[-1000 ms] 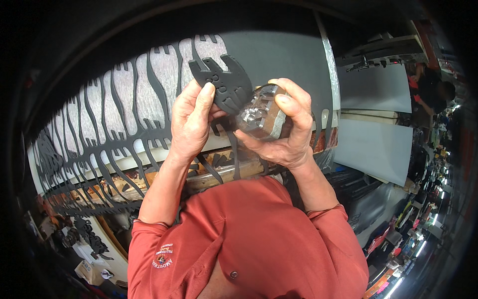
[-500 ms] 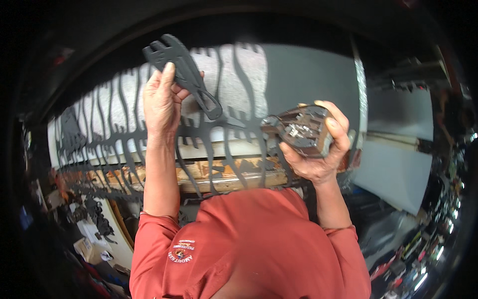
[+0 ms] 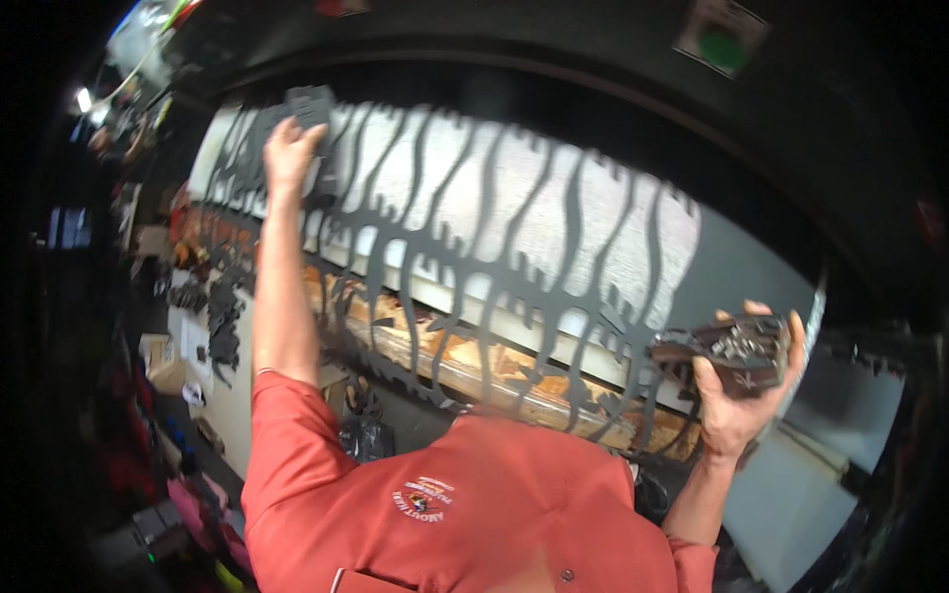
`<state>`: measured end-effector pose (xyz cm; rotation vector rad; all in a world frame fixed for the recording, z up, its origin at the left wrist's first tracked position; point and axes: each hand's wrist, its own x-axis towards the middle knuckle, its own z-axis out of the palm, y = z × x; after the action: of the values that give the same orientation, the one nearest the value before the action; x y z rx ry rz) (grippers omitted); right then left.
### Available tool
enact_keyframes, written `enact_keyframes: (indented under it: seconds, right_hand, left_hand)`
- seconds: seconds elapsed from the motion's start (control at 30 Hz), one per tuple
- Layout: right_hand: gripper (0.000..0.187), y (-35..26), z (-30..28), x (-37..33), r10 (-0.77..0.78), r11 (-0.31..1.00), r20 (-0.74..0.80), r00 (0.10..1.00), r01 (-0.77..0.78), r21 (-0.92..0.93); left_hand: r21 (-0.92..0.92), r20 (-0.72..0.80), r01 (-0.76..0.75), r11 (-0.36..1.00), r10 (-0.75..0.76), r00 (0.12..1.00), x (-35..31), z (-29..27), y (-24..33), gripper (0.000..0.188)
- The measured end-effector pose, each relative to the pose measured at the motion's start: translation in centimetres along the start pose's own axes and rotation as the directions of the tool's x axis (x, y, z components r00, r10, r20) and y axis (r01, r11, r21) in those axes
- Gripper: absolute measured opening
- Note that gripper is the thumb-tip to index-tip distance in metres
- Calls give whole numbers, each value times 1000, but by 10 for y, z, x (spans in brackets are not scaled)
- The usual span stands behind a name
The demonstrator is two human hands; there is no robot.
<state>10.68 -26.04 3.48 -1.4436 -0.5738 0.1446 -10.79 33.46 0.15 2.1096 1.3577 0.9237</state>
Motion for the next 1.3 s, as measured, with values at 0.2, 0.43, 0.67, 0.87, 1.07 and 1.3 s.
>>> enact_keyframes:
  seconds: [0.2,0.43,0.67,0.87,1.07,1.3]
  right_hand:
    - [78,-44,-19,68,-237,721,607,758,556,-413]
    - [44,17,-40,84,17,227,854,520,830,-510]
    - [67,46,-35,26,15,735,200,980,125,-667]
    - [87,76,-13,9,-163,576,211,964,266,-773]
    - [72,71,-24,14,-116,639,251,961,266,-722]
    - [79,67,-21,18,-106,630,251,962,261,-732]
  left_hand:
    - [627,-103,-71,776,173,980,87,-28,-77,85]
    - [-272,234,-321,907,386,892,-52,55,38,43]
    - [-600,487,-352,718,677,552,-240,97,192,41]
    - [-539,504,-640,548,818,276,-325,149,241,59]
    - [-540,454,-668,512,845,281,-332,158,230,58]
    - [-571,455,-627,529,840,295,-329,159,234,55]
